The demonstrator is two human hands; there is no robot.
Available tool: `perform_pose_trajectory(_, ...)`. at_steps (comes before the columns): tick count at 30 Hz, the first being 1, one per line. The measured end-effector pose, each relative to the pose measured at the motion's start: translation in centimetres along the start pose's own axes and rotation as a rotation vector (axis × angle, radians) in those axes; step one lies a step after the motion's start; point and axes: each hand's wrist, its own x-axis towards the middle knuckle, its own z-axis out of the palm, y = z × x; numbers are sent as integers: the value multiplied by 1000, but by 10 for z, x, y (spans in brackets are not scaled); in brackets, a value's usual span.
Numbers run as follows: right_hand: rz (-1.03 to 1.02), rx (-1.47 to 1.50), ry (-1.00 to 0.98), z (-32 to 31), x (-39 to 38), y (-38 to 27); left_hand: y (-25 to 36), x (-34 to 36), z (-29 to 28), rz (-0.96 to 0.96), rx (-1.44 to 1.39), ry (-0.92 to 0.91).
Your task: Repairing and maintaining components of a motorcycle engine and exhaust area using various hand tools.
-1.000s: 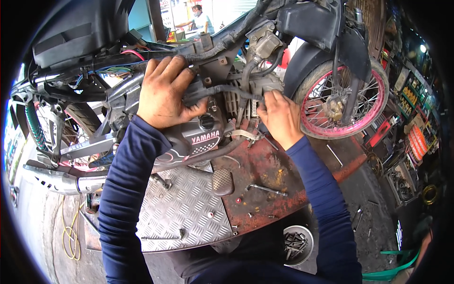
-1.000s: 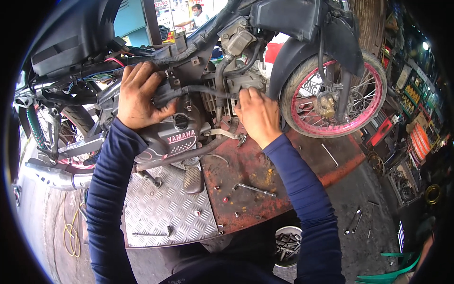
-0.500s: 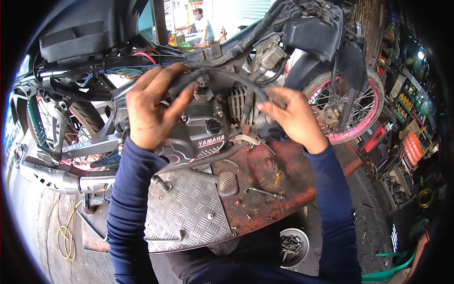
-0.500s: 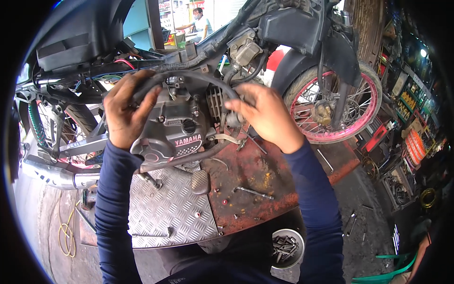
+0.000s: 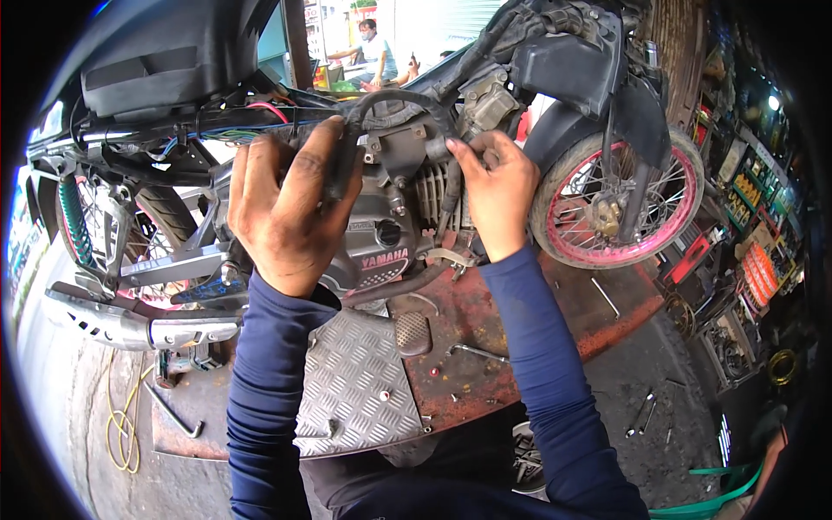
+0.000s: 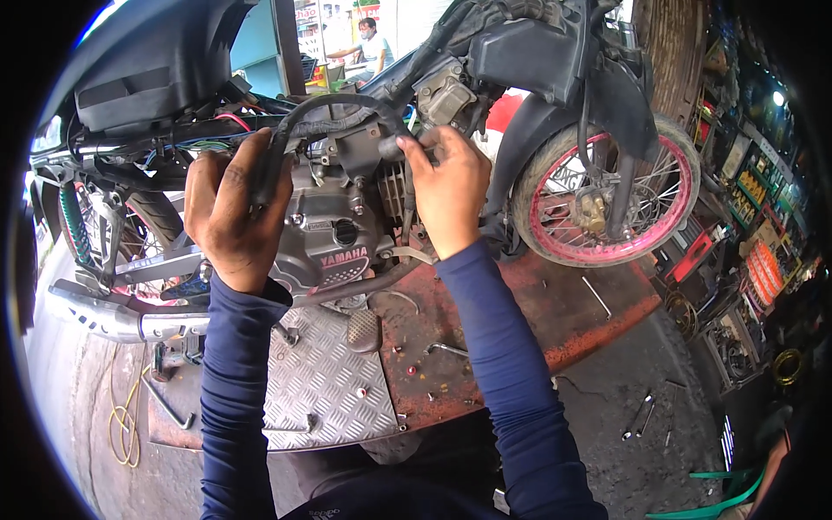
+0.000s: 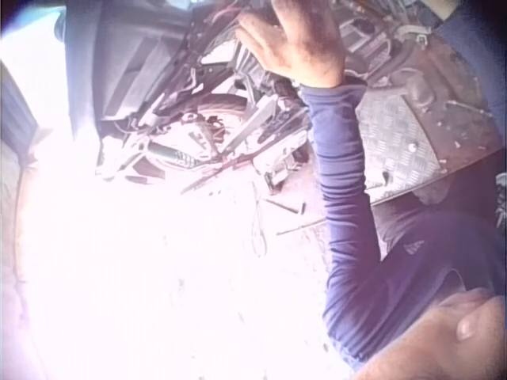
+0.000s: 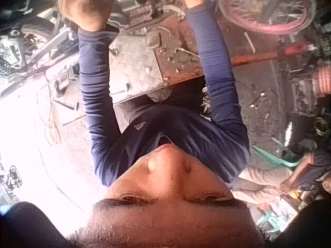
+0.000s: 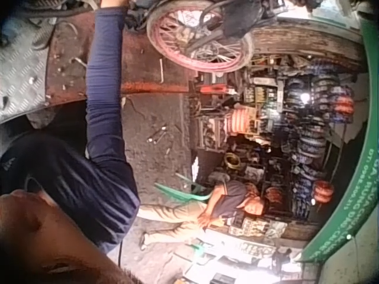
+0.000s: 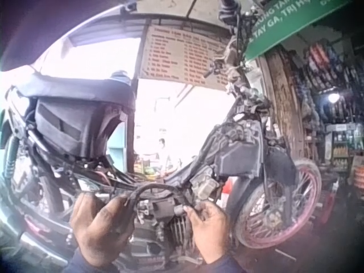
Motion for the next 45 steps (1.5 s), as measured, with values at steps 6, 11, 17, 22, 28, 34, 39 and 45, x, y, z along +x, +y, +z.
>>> perform_pose_trajectory(6,215,-172,61,4,-6,-3,19,-13,2,-89,-23,-74)
perform_pose_trajectory(11,233,-105,41,14,-1,-5,44,-7,-19,-101,-34,-172)
perform_pose_trajectory(17,204,-87,11,8,-7,3,61,-15,-36,-145,-105,-339)
perform_pose_trajectory(22,188,-139,127,23,-13,19,47,-15,-10,-279,-124,-391)
perform_pose_trajectory(28,606,505,-268,-29,10,16,8,-3,10,-776,-649,-320)
perform_pose_trajectory(34,690,566,-528,-33,35,29,-26,11,11,-865,-724,-608)
perform_pose_trajectory(39,482,529,-445,-33,32,33,-11,3,9,-442,-302,-626)
perform_pose_trajectory(45,467,327,-376,-32,29,26,-2,-12,10,-397,-218,-645)
